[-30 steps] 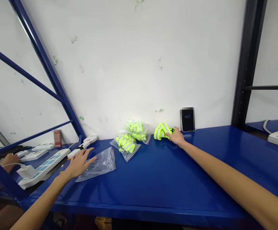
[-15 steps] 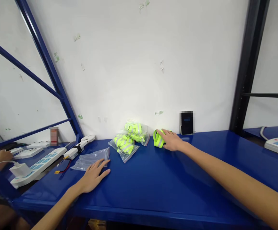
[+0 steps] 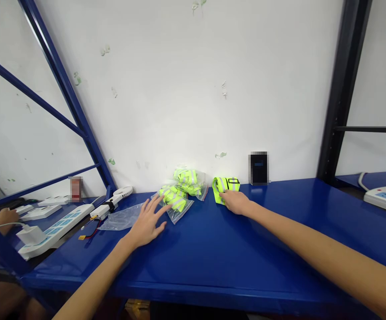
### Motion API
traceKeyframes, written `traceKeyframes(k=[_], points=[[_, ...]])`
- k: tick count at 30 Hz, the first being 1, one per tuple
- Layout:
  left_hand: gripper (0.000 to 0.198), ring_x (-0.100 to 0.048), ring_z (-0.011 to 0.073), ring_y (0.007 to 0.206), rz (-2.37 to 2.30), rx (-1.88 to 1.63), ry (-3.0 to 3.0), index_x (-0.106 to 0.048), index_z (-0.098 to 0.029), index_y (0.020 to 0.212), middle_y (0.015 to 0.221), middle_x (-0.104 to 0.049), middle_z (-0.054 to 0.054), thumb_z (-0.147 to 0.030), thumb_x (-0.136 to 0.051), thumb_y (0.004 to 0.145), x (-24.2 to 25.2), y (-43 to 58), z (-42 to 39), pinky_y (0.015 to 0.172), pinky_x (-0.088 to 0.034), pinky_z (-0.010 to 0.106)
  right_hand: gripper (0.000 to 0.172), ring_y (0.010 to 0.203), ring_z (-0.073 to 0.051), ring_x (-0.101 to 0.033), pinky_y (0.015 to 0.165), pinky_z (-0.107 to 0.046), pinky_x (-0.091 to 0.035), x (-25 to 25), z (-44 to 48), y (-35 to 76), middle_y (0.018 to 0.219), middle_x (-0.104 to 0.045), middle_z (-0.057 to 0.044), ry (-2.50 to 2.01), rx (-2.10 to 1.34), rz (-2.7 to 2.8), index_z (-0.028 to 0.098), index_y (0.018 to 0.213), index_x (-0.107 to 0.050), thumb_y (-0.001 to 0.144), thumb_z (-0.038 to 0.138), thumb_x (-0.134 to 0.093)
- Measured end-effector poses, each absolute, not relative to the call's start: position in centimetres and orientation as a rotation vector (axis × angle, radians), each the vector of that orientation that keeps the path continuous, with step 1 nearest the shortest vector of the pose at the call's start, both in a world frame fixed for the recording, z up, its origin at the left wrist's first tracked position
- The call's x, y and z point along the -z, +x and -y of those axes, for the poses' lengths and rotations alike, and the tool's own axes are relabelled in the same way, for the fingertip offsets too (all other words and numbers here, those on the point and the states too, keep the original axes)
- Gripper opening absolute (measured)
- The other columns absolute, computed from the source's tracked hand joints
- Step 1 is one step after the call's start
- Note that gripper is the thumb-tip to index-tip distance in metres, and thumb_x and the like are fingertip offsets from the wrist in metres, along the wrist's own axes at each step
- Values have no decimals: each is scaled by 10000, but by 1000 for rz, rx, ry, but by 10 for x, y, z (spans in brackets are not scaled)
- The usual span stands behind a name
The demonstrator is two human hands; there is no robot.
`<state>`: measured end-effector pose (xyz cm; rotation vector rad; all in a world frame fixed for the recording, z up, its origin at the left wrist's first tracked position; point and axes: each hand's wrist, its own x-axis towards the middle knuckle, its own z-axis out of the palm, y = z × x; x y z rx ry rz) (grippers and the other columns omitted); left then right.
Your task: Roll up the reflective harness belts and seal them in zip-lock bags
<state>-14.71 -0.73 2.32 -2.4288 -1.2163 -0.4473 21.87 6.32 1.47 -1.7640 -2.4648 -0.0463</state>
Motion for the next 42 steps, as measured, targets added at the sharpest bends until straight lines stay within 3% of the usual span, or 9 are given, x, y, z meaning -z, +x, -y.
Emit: traceKeyframes(k=[6, 10, 12, 15, 18, 24, 30, 36, 42], points=[[582, -418, 361, 1228, 1258, 397, -2467, -571, -265, 1267, 1277, -495, 152, -442, -688, 725, -44, -95, -38, 1009, -337, 539, 523, 1091, -380, -597, 817, -475, -476, -27, -70, 209, 1238, -581, -217, -1851, 38, 2402, 174, 1368, -460, 856, 266, -509], [726, -458, 380, 1130, 1287, 244, -2611, -647, -290, 1159, 1135, -560, 127, -656, -753, 541, -63, -76, -53, 954, -352, 567, 461, 1228, -370, -492, 969, -494, -395, -44, -38, 195, 1291, -556, -174, -1565, 145, 2333, 205, 1276, -545, 815, 226, -561], [564, -462, 334, 1149, 1196, 441, -2624, -653, -284, 1124, 1142, -579, 102, -626, -684, 677, -61, -73, -57, 989, -345, 525, 301, 1159, -283, -553, 971, -415, -414, -45, -19, 182, 1206, -618, -117, -1202, 14, 2203, 218, 1147, -603, 874, 220, -476], [289, -484, 260, 1171, 1076, 742, -2559, -662, -244, 1072, 1115, -626, 75, -420, -566, 865, -45, -76, -63, 1029, -349, 445, 220, 729, -183, -665, 689, -305, -512, -30, -2, 163, 868, -686, -56, -1017, -506, 2037, 199, 983, -622, 888, 226, -426], [318, -506, 229, 1183, 1030, 841, -2579, -619, -237, 1179, 1129, -647, 67, -308, -555, 875, -28, -85, -67, 1041, -374, 408, 191, 571, -147, -625, 574, -261, -485, -9, 1, 150, 737, -658, -27, -1024, -757, 1949, 177, 900, -621, 849, 201, -438], [357, -539, 254, 1136, 1082, 960, -2451, -613, -213, 1167, 1162, -626, 95, -325, -563, 831, -21, -86, -61, 996, -419, 429, 210, 653, -163, -636, 619, -262, -468, 1, -1, 153, 724, -668, -24, -1013, -786, 2026, 185, 849, -666, 829, 192, -457], [262, -484, 335, 1158, 1340, 722, -2223, -671, -217, 1016, 1114, -651, 110, -351, -496, 875, -24, -78, -57, 1003, -300, 567, 191, 684, -167, -610, 666, -280, -468, -5, 7, 155, 771, -678, -22, -895, -824, 2071, 199, 902, -698, 847, 310, -553], [272, -563, 229, 982, 1261, 833, -2277, -633, -205, 971, 950, -667, 66, -289, -377, 940, -32, -65, -39, 1082, -232, 481, 210, 735, -182, -618, 729, -298, -472, -5, 5, 161, 780, -667, -29, -866, -701, 1706, 186, 942, -652, 874, 341, -527], [266, -543, 245, 951, 1267, 1009, -2295, -591, -195, 987, 947, -643, 85, -270, -337, 958, -25, -26, -20, 918, -366, 432, 309, 705, -169, -598, 686, -280, -457, -4, 3, 161, 769, -649, -15, -892, -741, 1854, 194, 869, -642, 928, 435, -457]])
